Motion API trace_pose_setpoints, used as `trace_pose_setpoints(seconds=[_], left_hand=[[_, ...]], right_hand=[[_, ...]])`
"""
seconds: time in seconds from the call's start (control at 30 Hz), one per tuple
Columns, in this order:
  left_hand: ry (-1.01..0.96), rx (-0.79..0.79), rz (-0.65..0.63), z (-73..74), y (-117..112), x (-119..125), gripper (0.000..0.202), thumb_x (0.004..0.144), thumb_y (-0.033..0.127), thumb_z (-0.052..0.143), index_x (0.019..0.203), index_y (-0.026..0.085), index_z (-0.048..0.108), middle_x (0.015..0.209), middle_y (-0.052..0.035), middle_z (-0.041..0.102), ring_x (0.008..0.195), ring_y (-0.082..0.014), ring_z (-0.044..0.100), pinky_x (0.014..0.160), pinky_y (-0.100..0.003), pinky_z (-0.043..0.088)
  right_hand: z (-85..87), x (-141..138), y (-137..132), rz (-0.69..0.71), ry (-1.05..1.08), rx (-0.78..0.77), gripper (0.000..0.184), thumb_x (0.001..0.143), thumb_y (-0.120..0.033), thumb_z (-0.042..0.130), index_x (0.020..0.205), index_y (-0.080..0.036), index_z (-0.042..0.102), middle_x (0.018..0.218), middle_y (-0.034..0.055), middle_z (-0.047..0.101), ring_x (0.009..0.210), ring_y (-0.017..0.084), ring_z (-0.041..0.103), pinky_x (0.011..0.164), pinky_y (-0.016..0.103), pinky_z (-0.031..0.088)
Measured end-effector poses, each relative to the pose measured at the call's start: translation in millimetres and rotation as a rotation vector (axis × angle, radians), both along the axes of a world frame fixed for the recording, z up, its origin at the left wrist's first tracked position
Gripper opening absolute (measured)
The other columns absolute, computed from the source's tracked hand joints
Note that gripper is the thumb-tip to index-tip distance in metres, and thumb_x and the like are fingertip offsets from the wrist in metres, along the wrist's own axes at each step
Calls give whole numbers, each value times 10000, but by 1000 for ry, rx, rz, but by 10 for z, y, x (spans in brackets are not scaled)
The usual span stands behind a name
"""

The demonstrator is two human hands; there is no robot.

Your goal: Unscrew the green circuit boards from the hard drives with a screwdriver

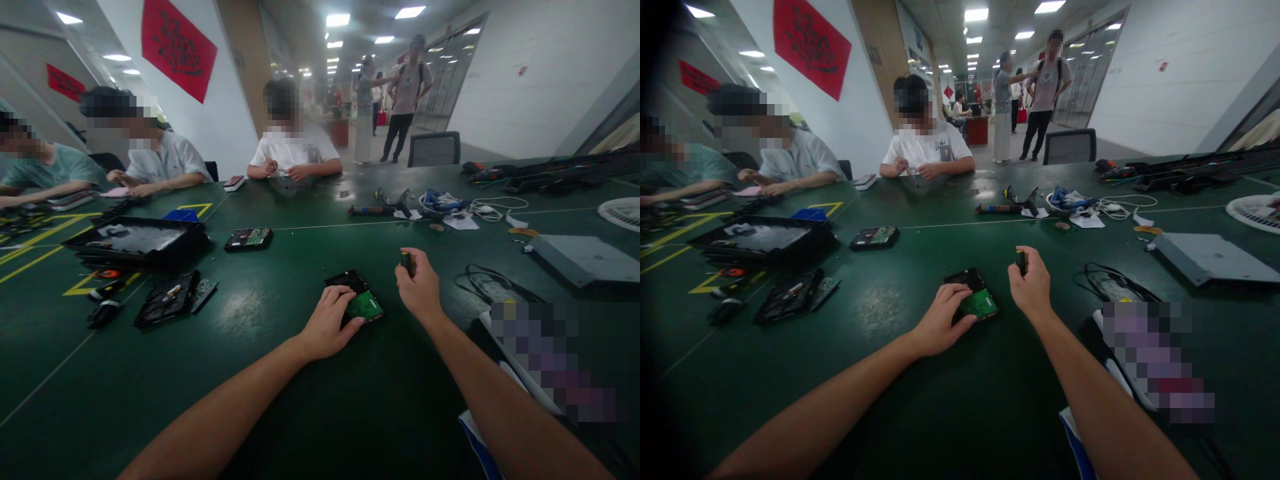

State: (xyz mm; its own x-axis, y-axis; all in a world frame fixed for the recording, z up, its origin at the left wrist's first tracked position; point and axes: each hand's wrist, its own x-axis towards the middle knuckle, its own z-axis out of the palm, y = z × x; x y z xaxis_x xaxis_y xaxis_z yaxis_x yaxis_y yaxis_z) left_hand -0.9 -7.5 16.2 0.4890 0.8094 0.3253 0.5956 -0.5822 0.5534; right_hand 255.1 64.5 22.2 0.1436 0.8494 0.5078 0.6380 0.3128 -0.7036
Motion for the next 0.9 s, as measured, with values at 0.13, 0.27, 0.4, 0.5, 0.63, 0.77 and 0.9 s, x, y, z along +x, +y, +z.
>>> trace_pose_setpoints(seconds=[0.13,0.27,0.4,0.5,0.63,0.77,0.9], left_hand=[[-4,-1,0,14,-3,-1,514,1003,433,659,1449,207,546,1428,-149,548,1368,-339,489,1162,-593,477],[-7,-5,-5,19,-1,-5,509,1013,448,642,1451,206,546,1425,-145,553,1366,-337,491,1166,-588,476],[-9,-20,-5,28,6,-18,503,1022,449,633,1450,198,551,1427,-142,551,1361,-329,492,1167,-569,479],[-16,-34,-4,27,13,-24,500,1026,439,631,1454,192,555,1435,-142,546,1364,-323,488,1169,-560,478],[-54,-28,1,0,-5,-12,481,1029,436,634,1440,193,572,1421,-138,558,1360,-309,494,1173,-537,477],[-166,16,56,-25,26,-48,367,1052,388,604,1379,222,614,1377,-113,598,1326,-270,539,1148,-486,500],[-214,98,317,-58,318,-249,262,1075,318,542,1286,220,663,1302,-97,646,1244,-250,606,1080,-453,542]], right_hand=[[-59,8,61,-38,38,-154,456,874,-350,577,1307,-221,640,944,53,726,772,235,662,751,397,533],[-134,11,103,-33,48,-265,449,866,-365,594,1284,-219,664,899,44,731,724,223,664,716,385,526],[-187,29,116,0,84,-313,467,876,-380,600,1315,-229,659,872,34,733,659,210,664,655,377,532],[-196,43,109,9,90,-326,482,886,-390,608,1340,-231,648,871,26,732,660,207,674,658,381,541],[-184,47,97,14,69,-335,475,896,-387,610,1345,-237,644,874,21,733,673,208,682,672,388,546],[-176,42,88,41,73,-346,477,903,-383,607,1352,-227,640,857,24,730,658,205,674,653,379,541],[-186,34,89,38,80,-354,479,901,-380,604,1351,-221,638,880,33,733,676,208,676,648,368,532]])
